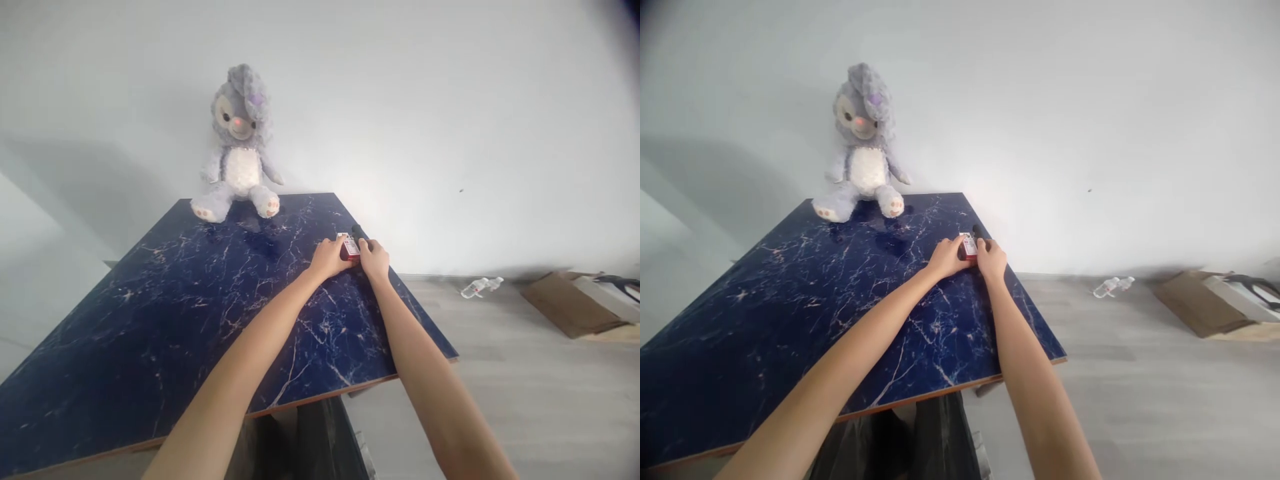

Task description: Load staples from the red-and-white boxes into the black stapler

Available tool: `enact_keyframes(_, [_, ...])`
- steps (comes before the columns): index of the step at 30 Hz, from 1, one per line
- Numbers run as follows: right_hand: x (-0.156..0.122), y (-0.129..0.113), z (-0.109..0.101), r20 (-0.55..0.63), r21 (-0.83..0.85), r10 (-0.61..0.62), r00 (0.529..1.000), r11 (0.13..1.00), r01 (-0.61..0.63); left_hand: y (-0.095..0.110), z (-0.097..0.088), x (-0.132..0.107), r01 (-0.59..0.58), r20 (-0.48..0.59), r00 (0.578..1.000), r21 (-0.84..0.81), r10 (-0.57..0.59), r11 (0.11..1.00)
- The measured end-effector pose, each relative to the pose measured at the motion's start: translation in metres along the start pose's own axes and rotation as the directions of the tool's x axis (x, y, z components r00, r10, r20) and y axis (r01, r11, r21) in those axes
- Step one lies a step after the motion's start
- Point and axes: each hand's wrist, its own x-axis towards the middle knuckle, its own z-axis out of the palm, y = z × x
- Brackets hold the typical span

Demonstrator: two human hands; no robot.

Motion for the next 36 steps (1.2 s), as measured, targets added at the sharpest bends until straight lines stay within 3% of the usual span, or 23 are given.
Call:
enact_keyframes(3, [0.005, 0.001, 0.003, -0.037, 0.011, 0.020, 0.999, 1.000, -0.020, 0.006, 0.005, 0.005, -0.020, -0.034, 0.999, 0.078, 0.022, 0.997])
enact_keyframes(6, [0.006, 0.000, 0.004, -0.046, 0.052, 0.037, 0.998, 0.998, -0.035, 0.002, -0.004, -0.014, -0.085, -0.026, 0.996, 0.101, 0.088, 0.991])
enact_keyframes(8, [0.006, 0.001, 0.005, -0.050, 0.080, 0.064, 0.997, 0.995, -0.060, -0.012, -0.022, -0.036, -0.128, -0.027, 0.991, 0.122, 0.132, 0.984])
enact_keyframes(11, [0.007, 0.002, 0.007, -0.080, 0.069, 0.039, 0.996, 0.997, -0.033, -0.057, -0.070, -0.081, -0.133, -0.034, 0.990, 0.152, 0.140, 0.979])
enact_keyframes(12, [0.007, 0.002, 0.008, -0.095, 0.042, 0.027, 0.995, 0.999, -0.023, -0.077, -0.090, -0.098, -0.077, -0.044, 0.995, 0.169, 0.086, 0.983])
enact_keyframes(14, [0.006, -0.001, 0.009, -0.100, -0.022, 0.010, 0.995, 1.000, -0.012, -0.120, -0.129, -0.131, 0.177, -0.158, 0.977, 0.219, -0.144, 0.960])
enact_keyframes(16, [0.005, -0.004, 0.009, -0.084, -0.083, 0.004, 0.996, 0.997, -0.011, -0.158, -0.159, -0.159, 0.455, -0.281, 0.877, 0.230, -0.389, 0.860])
enact_keyframes(17, [0.005, -0.006, 0.008, -0.071, -0.106, 0.005, 0.997, 0.994, -0.013, -0.171, -0.169, -0.169, 0.546, -0.317, 0.824, 0.222, -0.470, 0.808])
enact_keyframes(18, [0.005, -0.007, 0.008, -0.057, -0.125, 0.009, 0.998, 0.992, -0.016, -0.179, -0.176, -0.177, 0.583, -0.323, 0.800, 0.221, -0.505, 0.782])
enact_keyframes(22, [0.006, -0.008, 0.005, -0.002, -0.148, 0.031, 1.000, 0.988, -0.031, -0.172, -0.181, -0.186, 0.633, -0.314, 0.770, 0.277, -0.555, 0.723])
enact_keyframes(26, [0.005, -0.007, 0.005, 0.044, -0.158, 0.031, 0.999, 0.987, -0.024, -0.157, -0.176, -0.182, 0.623, -0.272, 0.782, 0.319, -0.561, 0.714])
enact_keyframes(31, [0.001, -0.008, 0.003, 0.132, -0.140, 0.017, 0.991, 0.990, 0.001, -0.168, -0.179, -0.183, 0.661, -0.244, 0.751, 0.284, -0.614, 0.695])
enact_keyframes(36, [-0.008, -0.011, 0.004, 0.099, -0.083, 0.028, 0.995, 0.996, -0.020, -0.170, -0.177, -0.180, 0.614, -0.235, 0.789, 0.269, -0.567, 0.742])
